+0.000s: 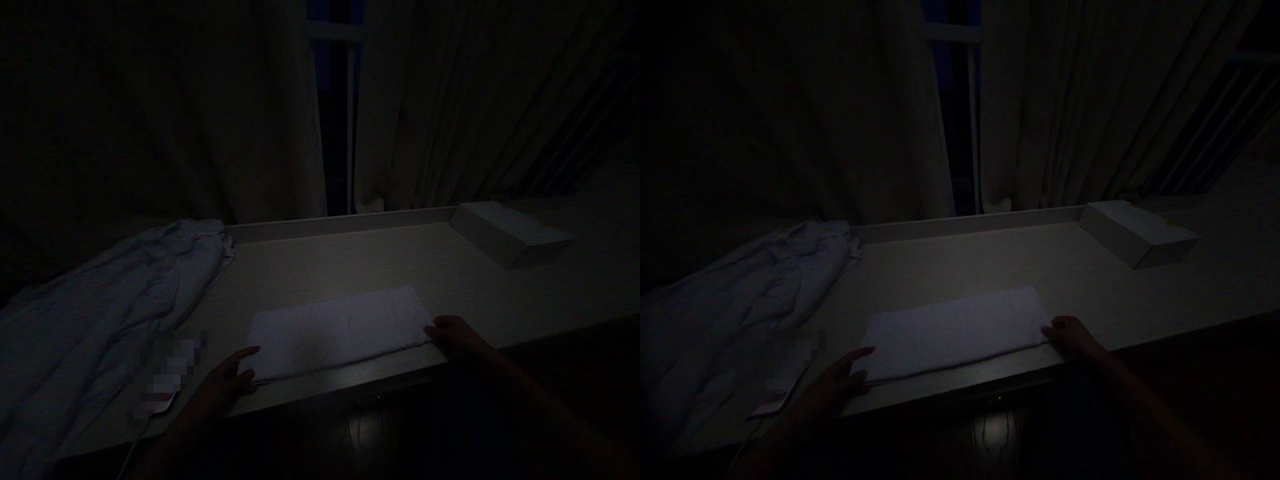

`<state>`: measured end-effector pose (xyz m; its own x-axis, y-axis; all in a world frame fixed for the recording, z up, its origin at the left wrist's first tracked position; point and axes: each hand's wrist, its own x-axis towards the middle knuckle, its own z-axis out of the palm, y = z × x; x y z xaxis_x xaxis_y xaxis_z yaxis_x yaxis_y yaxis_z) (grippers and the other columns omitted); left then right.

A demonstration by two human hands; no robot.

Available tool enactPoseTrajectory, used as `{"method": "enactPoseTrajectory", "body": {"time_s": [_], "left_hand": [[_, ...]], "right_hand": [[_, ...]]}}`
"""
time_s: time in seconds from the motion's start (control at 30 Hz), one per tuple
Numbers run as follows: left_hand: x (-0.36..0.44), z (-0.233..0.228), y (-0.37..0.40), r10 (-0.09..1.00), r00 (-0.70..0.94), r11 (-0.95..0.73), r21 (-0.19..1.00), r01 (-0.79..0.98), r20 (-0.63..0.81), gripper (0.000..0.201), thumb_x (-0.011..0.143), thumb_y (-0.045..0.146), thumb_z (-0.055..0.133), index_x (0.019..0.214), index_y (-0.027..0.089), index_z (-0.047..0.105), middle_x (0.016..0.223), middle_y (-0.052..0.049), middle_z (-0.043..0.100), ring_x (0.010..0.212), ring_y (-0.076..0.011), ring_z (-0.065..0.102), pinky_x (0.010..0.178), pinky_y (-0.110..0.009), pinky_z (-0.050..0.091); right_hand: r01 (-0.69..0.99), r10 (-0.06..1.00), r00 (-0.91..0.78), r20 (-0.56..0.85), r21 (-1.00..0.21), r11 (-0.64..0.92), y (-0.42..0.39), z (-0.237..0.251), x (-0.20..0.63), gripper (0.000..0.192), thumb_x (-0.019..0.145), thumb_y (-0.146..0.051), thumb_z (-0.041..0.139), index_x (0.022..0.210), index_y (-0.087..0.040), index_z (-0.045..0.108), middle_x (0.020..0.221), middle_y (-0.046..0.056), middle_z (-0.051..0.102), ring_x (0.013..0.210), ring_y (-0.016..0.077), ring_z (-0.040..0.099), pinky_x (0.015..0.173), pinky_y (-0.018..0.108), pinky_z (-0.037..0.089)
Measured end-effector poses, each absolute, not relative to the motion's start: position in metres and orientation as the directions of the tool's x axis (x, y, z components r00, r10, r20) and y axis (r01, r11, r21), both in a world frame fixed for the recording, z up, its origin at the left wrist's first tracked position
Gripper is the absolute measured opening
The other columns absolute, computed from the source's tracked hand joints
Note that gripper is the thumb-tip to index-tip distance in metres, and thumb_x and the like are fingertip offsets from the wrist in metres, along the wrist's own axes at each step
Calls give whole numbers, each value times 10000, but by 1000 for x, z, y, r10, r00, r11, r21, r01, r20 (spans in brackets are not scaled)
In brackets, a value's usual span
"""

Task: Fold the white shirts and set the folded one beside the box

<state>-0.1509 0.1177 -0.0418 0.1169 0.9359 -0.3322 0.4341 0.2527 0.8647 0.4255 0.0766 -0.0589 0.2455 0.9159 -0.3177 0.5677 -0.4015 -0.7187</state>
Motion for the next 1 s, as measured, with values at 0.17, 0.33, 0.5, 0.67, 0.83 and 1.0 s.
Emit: {"method": "enactPoseTrajectory", "body": {"time_s": [0.17, 0.33, 0.5, 0.67, 0.83, 1.0], "left_hand": [[-153, -45, 120, 933, 109, 212, 770, 601, -342, 772, 676, 641, 633, 1291, 184, 535, 655, 36, 520, 598, -168, 547, 568, -273, 436], [-152, -52, 122, 947, 148, 140, 784, 605, -284, 716, 658, 594, 659, 1235, 180, 563, 645, 56, 449, 574, -138, 495, 543, -246, 377], [-145, -41, 121, 968, 75, 130, 735, 665, -239, 623, 607, 588, 665, 1087, 191, 649, 666, 23, 523, 658, -175, 534, 585, -263, 402], [-147, -50, 126, 972, 64, 108, 670, 735, -227, 572, 645, 523, 641, 1101, 179, 638, 664, 22, 531, 651, -179, 539, 588, -272, 400], [-155, -61, 117, 988, 116, -40, 551, 834, -103, 572, 732, 496, 612, 1212, 186, 585, 849, -34, 596, 825, -229, 587, 746, -348, 475], [-91, -60, 88, 882, 335, -438, 315, 842, 331, 453, 832, 393, 583, 1251, 220, 564, 1257, -118, 539, 1155, -275, 507, 952, -426, 448]], "right_hand": [[538, 924, 317, -214, -762, -361, 85, -62, 425, 386, 708, -551, 623, 675, -171, 561, 640, 35, 617, 582, 147, 550, 525, 254, 373], [407, 887, 391, -245, -818, -406, 84, -67, 419, 360, 718, -546, 611, 680, -210, 489, 581, 12, 579, 505, 146, 544, 473, 252, 356], [471, 902, 405, -152, -811, -348, 84, -73, 416, 293, 724, -485, 608, 704, -222, 481, 570, 3, 556, 486, 147, 530, 474, 259, 368], [596, 921, 390, -5, -761, -256, 89, -80, 414, 278, 746, -491, 567, 749, -223, 494, 636, 5, 586, 586, 168, 549, 552, 273, 404], [815, 927, 364, 88, -511, -272, 76, -67, 407, 349, 849, -492, 497, 998, -187, 577, 848, 79, 652, 727, 203, 601, 621, 293, 412], [964, 934, 87, 347, -266, 9, 40, -62, 348, 291, 936, -399, 454, 963, -186, 649, 958, 104, 631, 885, 208, 586, 742, 299, 412]]}}
